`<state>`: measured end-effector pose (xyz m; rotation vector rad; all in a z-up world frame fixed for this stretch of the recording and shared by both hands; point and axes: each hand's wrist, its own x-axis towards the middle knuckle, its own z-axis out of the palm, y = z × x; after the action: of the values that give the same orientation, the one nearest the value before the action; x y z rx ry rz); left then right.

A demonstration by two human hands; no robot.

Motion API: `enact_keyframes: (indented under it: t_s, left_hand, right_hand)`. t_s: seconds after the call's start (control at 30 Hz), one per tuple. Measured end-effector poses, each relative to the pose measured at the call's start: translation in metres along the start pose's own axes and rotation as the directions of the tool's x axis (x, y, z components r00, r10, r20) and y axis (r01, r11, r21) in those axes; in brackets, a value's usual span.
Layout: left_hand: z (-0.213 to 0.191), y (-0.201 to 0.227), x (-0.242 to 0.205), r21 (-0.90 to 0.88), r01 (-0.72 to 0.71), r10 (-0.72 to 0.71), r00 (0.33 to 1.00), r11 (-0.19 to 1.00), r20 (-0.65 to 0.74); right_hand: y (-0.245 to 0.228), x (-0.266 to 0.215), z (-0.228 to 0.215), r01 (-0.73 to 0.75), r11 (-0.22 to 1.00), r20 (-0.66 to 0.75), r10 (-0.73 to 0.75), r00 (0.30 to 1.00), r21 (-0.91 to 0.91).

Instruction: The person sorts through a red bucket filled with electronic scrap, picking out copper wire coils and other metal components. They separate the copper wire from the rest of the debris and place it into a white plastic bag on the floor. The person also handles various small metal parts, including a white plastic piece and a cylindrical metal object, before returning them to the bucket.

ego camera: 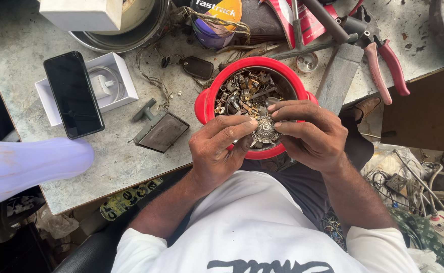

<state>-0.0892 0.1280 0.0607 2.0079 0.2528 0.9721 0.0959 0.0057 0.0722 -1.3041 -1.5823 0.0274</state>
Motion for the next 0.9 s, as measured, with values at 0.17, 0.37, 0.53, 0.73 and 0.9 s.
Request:
enact_keyframes:
  t_s: [0.17,0.37,0.53,0.73,0.9]
  left_hand:
    - [0.003,-0.001,0.001,0.005,0.026,-0.026,0.999,1.000,-0.039]
    - [0.001,0.011,0.005,-0.226,0.342,-0.327,0.940,0.912,0.102]
    - [0.000,0.010,0.002,-0.423,0.401,-0.360,0.916,0.813,0.177]
    - [0.002,0.010,-0.002,-0.382,0.370,-0.335,0.929,0.847,0.157]
    - [0.002,0.012,-0.005,-0.184,0.237,-0.225,0.971,0.954,0.082]
  right_hand:
    - [0.000,-0.010,-0.001,-0.102,0.995,-0.021,0.102,0.995,-0.003]
    - [-0.014,-0.012,-0.006,-0.349,0.912,-0.032,0.364,0.931,0.216]
    - [-0.014,-0.008,-0.008,-0.436,0.838,0.042,0.448,0.893,0.329]
    - [-0.012,-0.011,-0.008,-0.467,0.843,0.065,0.467,0.882,0.266]
    - [-0.009,-0.011,-0.008,-0.446,0.842,0.096,0.439,0.893,0.304]
